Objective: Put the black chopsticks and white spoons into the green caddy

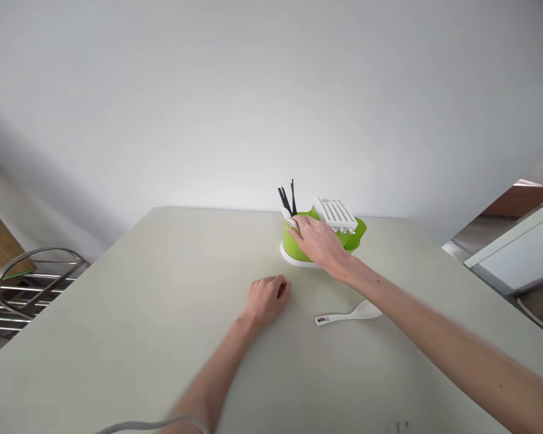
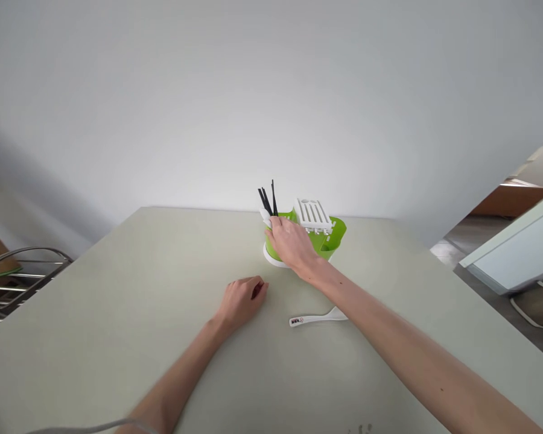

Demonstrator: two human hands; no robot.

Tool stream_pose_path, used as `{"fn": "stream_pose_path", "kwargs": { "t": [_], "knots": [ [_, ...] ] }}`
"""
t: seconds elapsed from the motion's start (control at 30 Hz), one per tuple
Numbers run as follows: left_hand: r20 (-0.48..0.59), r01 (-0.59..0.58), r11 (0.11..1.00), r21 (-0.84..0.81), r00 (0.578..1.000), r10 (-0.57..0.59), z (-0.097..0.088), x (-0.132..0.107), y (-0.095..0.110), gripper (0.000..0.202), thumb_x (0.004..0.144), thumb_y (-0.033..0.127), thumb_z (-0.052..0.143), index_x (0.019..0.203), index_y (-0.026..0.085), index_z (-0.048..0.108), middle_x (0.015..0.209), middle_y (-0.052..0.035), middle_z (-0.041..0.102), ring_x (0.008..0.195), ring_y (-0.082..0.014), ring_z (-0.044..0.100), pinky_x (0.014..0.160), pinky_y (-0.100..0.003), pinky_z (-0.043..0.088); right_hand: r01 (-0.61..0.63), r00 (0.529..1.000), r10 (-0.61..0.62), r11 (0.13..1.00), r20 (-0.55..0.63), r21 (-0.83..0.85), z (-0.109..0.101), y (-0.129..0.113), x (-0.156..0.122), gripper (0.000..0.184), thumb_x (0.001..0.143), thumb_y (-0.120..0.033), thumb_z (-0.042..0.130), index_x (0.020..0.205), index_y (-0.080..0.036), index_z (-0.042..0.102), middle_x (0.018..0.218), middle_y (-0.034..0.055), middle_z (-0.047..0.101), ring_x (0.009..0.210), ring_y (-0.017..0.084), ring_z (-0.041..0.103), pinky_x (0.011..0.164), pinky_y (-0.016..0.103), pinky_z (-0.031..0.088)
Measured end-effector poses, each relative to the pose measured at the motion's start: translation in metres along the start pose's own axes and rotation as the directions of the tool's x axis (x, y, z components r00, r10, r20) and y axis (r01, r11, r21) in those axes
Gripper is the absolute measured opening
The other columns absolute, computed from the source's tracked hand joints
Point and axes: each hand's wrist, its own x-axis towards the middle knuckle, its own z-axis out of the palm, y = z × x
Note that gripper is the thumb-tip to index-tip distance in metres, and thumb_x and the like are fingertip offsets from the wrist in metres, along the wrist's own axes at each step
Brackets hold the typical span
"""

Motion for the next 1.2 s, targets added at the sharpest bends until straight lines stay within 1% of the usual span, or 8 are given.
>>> {"fn": "stream_pose_path", "kwargs": {
  "t": [0.2,0.33,0.47,0.6,0.7,0.83,1.07,1.2],
  "knots": [
    [-0.008,-0.005,1.000,0.014,1.000,0.005,-0.002,0.000,0.001,0.035,0.102,0.036,0.043,0.072,0.023,0.054,0.073,-0.0026,0.066,0.064,-0.0169,0.055,0.062,-0.030,0.029,0.176,0.980,-0.157,0.969,-0.119,0.174,-0.038,0.024,-0.050,0.030,0.107,-0.022,0.045,0.136,-0.017,0.056,0.122,0.0133,0.073,0.095,0.024,0.073,0.073,0.033,0.051],
    [-0.018,0.006,1.000,0.024,1.000,-0.005,-0.005,0.003,0.004,0.036,0.103,0.041,0.042,0.074,0.023,0.054,0.074,-0.0020,0.066,0.064,-0.0171,0.053,0.063,-0.030,0.030,0.244,0.969,-0.247,0.953,-0.005,0.181,-0.061,0.065,-0.093,0.027,0.108,-0.026,0.041,0.123,-0.022,0.064,0.114,0.0070,0.075,0.081,0.019,0.071,0.066,0.031,0.048],
    [-0.020,0.026,0.999,0.029,0.999,-0.025,-0.007,0.005,0.009,0.037,0.102,0.044,0.042,0.073,0.023,0.053,0.073,-0.0014,0.065,0.063,-0.0172,0.052,0.063,-0.030,0.031,0.032,0.956,-0.085,0.982,0.282,0.187,-0.056,0.111,-0.135,0.031,0.106,-0.041,0.048,0.128,-0.025,0.063,0.123,0.0077,0.073,0.094,0.023,0.073,0.076,0.036,0.051],
    [-0.022,0.041,0.999,0.026,0.999,-0.040,-0.009,0.005,0.012,0.038,0.101,0.045,0.043,0.072,0.023,0.051,0.071,-0.0003,0.064,0.062,-0.0164,0.050,0.062,-0.030,0.031,-0.335,0.851,0.189,0.914,0.490,0.228,-0.030,0.139,-0.167,0.045,0.101,-0.055,0.051,0.129,-0.022,0.062,0.126,0.0129,0.072,0.103,0.028,0.071,0.082,0.040,0.053],
    [-0.028,0.049,0.999,0.019,0.998,-0.048,-0.010,0.005,0.013,0.039,0.101,0.046,0.042,0.071,0.023,0.050,0.070,0.0002,0.062,0.061,-0.0162,0.049,0.062,-0.029,0.031,-0.475,0.775,0.232,0.828,0.588,0.299,-0.009,0.140,-0.179,0.041,0.099,-0.053,0.054,0.121,-0.021,0.064,0.110,0.0115,0.077,0.095,0.027,0.073,0.078,0.038,0.053],
    [-0.029,0.046,0.999,0.022,0.999,-0.045,-0.009,0.005,0.012,0.039,0.101,0.046,0.043,0.070,0.023,0.049,0.069,0.0002,0.062,0.060,-0.0161,0.049,0.062,-0.029,0.030,-0.548,0.735,0.191,0.732,0.650,0.404,0.006,0.125,-0.182,0.022,0.097,-0.041,0.056,0.104,-0.024,0.067,0.084,0.0042,0.077,0.077,0.023,0.073,0.068,0.034,0.051],
    [-0.017,0.026,0.999,0.019,1.000,-0.026,-0.007,0.004,0.008,0.036,0.100,0.043,0.043,0.072,0.022,0.052,0.072,-0.0013,0.065,0.061,-0.0161,0.049,0.062,-0.029,0.029,-0.496,0.856,0.200,0.575,0.476,0.651,-0.034,0.099,-0.144,0.028,0.097,-0.051,0.062,0.099,-0.024,0.069,0.090,0.0034,0.078,0.074,0.019,0.075,0.064,0.029,0.056],
    [-0.026,0.005,0.999,0.033,1.000,-0.004,-0.005,0.004,0.005,0.037,0.101,0.042,0.042,0.071,0.022,0.050,0.071,-0.0013,0.063,0.061,-0.0161,0.049,0.061,-0.029,0.028,-0.336,0.940,0.282,0.669,0.192,0.662,-0.079,0.088,-0.105,0.031,0.097,-0.054,0.063,0.099,-0.024,0.072,0.086,0.0025,0.078,0.063,0.017,0.072,0.060,0.029,0.054]
  ]
}}
